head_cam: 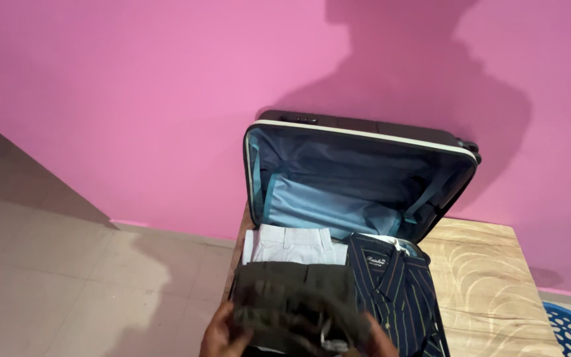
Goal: The person picks up clothing items from a basket, folds two separate pairs of pants on a table, and places them into a suitcase.
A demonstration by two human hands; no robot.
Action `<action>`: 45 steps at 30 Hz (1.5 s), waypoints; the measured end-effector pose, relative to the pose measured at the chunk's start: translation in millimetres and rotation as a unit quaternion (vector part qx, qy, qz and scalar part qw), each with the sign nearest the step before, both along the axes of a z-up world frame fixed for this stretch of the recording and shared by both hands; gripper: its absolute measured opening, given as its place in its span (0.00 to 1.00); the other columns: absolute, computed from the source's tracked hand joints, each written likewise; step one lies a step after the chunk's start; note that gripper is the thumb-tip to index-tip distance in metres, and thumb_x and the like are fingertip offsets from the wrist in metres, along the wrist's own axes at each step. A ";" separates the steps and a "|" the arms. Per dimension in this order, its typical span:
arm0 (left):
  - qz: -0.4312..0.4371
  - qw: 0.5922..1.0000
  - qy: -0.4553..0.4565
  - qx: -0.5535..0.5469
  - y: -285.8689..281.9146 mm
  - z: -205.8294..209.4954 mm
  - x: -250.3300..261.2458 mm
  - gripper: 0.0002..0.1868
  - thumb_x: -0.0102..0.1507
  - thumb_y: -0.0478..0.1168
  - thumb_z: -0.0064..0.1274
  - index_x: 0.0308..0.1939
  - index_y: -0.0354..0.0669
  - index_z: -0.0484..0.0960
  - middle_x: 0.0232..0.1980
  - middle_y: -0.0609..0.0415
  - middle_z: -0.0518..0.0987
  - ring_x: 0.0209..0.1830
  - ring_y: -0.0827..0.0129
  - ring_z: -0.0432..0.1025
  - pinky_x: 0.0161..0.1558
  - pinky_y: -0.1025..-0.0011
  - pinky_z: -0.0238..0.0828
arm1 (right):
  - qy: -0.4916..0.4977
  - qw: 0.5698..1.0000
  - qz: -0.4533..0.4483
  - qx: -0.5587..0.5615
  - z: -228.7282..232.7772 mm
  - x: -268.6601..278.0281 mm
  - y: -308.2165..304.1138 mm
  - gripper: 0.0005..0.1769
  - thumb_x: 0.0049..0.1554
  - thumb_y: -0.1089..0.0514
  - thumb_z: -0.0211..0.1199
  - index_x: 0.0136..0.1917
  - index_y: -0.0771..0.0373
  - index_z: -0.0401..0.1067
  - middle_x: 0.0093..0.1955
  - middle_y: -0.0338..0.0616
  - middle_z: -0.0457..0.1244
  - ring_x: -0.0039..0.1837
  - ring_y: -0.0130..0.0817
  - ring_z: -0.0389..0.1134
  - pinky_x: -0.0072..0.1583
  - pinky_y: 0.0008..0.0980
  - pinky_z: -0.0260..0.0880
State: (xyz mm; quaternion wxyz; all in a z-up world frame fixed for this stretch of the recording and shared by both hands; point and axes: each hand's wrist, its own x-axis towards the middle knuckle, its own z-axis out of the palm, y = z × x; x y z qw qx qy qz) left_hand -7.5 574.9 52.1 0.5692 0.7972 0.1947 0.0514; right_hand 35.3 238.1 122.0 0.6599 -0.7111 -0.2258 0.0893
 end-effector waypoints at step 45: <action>-0.272 0.867 -0.331 -0.256 -335.3 277.0 176.3 0.35 0.53 0.18 0.53 0.61 0.42 0.60 0.53 0.50 0.79 0.55 0.69 0.76 0.57 0.73 0.74 | -0.079 0.926 -0.365 -0.047 272.4 -10.9 -232.3 0.22 0.61 0.70 0.55 0.69 0.68 0.67 0.60 0.44 0.68 0.60 0.31 0.69 0.63 0.32 0.70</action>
